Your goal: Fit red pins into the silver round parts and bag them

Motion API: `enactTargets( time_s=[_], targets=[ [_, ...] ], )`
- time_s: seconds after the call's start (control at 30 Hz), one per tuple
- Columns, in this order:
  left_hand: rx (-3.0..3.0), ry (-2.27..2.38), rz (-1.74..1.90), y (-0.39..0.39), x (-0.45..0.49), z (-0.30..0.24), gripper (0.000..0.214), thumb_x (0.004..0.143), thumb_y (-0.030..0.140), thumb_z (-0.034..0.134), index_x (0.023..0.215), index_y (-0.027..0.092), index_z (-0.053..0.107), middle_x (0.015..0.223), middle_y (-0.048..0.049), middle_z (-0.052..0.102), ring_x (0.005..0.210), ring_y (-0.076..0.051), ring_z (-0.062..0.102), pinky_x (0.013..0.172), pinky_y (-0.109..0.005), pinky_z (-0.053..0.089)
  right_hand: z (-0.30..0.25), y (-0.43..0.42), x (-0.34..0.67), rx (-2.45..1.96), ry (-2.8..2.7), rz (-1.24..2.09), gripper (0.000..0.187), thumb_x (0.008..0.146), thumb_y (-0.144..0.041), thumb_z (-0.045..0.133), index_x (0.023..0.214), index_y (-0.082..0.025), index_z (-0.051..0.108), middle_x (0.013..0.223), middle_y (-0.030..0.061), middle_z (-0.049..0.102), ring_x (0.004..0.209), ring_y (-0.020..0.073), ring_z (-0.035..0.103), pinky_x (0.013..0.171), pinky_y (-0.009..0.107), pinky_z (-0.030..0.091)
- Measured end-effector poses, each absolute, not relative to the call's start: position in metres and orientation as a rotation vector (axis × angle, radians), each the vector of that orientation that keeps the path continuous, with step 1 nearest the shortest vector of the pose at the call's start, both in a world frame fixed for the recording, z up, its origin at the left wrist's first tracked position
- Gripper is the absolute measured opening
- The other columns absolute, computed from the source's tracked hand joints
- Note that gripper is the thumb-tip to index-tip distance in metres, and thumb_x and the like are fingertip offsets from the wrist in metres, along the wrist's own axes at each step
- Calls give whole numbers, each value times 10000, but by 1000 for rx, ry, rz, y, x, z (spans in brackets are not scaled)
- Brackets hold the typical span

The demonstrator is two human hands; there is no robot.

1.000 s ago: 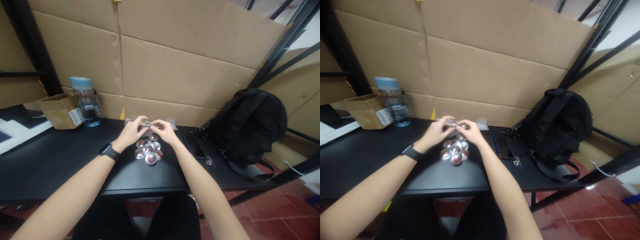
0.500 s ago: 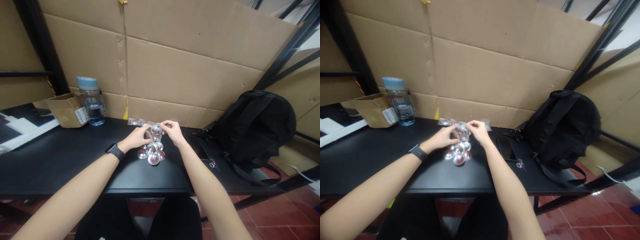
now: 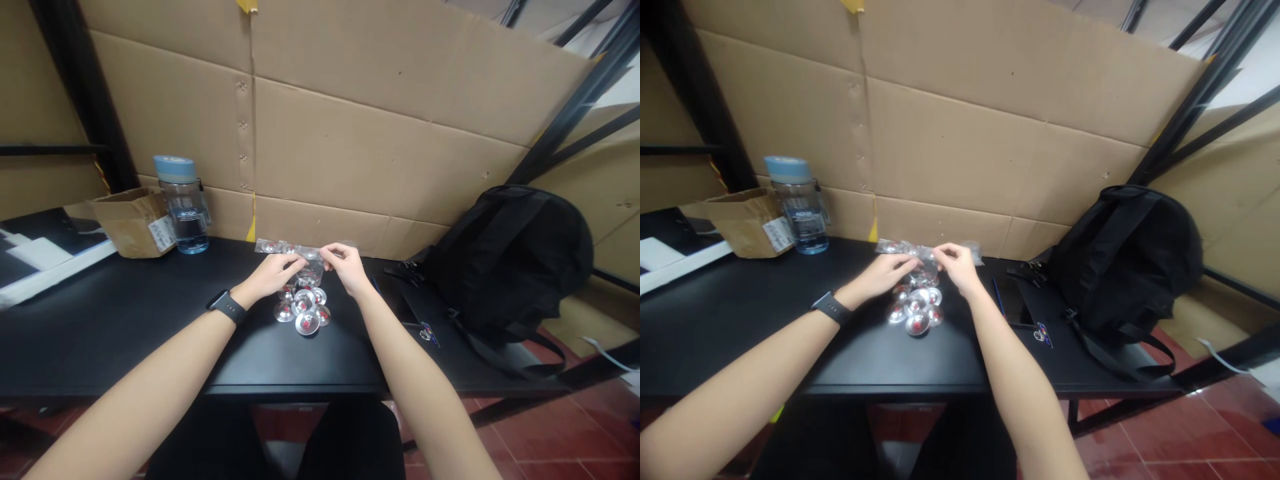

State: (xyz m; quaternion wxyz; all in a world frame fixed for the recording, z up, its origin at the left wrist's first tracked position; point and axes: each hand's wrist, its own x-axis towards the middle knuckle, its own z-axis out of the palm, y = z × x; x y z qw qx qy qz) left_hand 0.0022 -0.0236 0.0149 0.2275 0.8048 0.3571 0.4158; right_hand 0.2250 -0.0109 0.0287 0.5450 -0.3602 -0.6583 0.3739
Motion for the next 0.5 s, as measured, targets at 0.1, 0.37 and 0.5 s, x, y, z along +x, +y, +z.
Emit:
enactTargets(
  time_s=[0.1,0.37,0.5],
  targets=[
    [2211,973,1157,-22,2,14,373,1012,507,532,1039,245,796,1093,-49,803,996,-275,728,874,-343,530,26,-8,225,-851,-1564,848,359,803,-541,792,831,-187,737,676,2,629,577,127,539,561,271,448],
    [1849,1102,1439,-13,5,9,411,965,522,596,931,171,806,934,-57,811,891,-257,720,803,-318,505,29,-16,221,-832,-1705,199,333,879,-389,713,1173,-250,642,1156,71,611,792,158,613,704,315,529],
    [1619,1083,1503,-14,7,10,424,927,537,636,919,148,805,926,-66,808,873,-259,709,782,-320,510,35,-31,214,-774,-2071,-111,432,829,-377,762,1231,-261,656,1219,96,611,1103,280,590,954,446,505]
  ],
)
